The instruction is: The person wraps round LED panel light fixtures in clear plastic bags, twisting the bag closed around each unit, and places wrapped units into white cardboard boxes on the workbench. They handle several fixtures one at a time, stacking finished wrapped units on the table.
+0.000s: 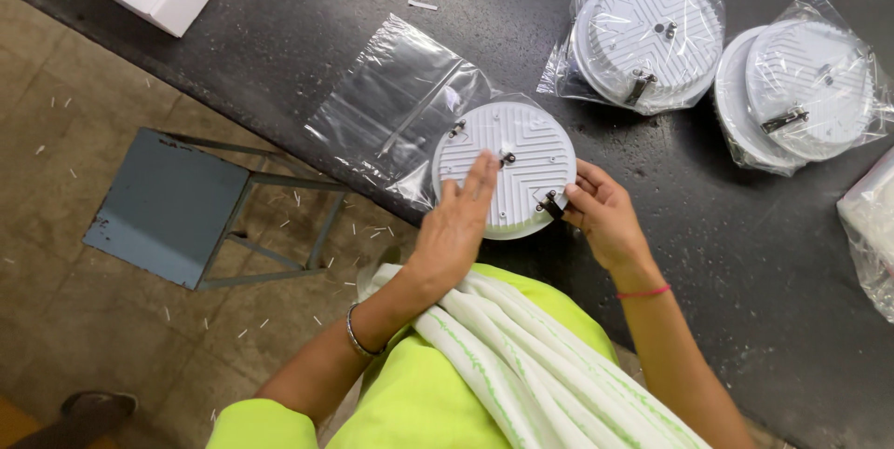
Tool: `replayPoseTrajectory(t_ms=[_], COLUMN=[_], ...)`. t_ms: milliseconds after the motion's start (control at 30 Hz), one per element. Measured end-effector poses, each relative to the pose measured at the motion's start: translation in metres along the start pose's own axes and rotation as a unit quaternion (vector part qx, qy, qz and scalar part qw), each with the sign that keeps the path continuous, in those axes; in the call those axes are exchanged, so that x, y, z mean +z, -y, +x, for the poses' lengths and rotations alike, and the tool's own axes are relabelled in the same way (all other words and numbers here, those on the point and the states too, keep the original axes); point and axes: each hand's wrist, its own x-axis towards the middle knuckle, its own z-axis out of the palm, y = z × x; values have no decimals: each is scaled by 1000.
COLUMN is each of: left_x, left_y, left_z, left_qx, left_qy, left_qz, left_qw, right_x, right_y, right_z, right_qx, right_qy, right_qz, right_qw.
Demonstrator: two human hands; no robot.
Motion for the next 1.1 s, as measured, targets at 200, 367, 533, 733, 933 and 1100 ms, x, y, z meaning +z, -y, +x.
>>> replayPoseTrajectory(t_ms=[200,367,533,733,933,1100], left_x=[-22,-14,17,57,61,12], left_y=[39,73,72,31,-46,-26], left_z=[45,139,183,176,125,71], left_qx=[-4,75,25,145,161,135], left_qy=[69,-70,132,-38,-54,-178], left_qz=[-290,-90,-68,-135,-107,-140], left_qw=[954,991,989,979,980,965], right_x=[13,27,37,43,51,57], right_y=[-15,-17,-32,-46,-36,-29], right_z=[15,7,3,3,0,-5], right_qx=[-9,9,24,0,-3,-9], right_qy=[-75,-10,-26,-71,-93,-107], right_qz=[-67,12,48,58,133,116], right_qw=[995,1000,998,996,987,987])
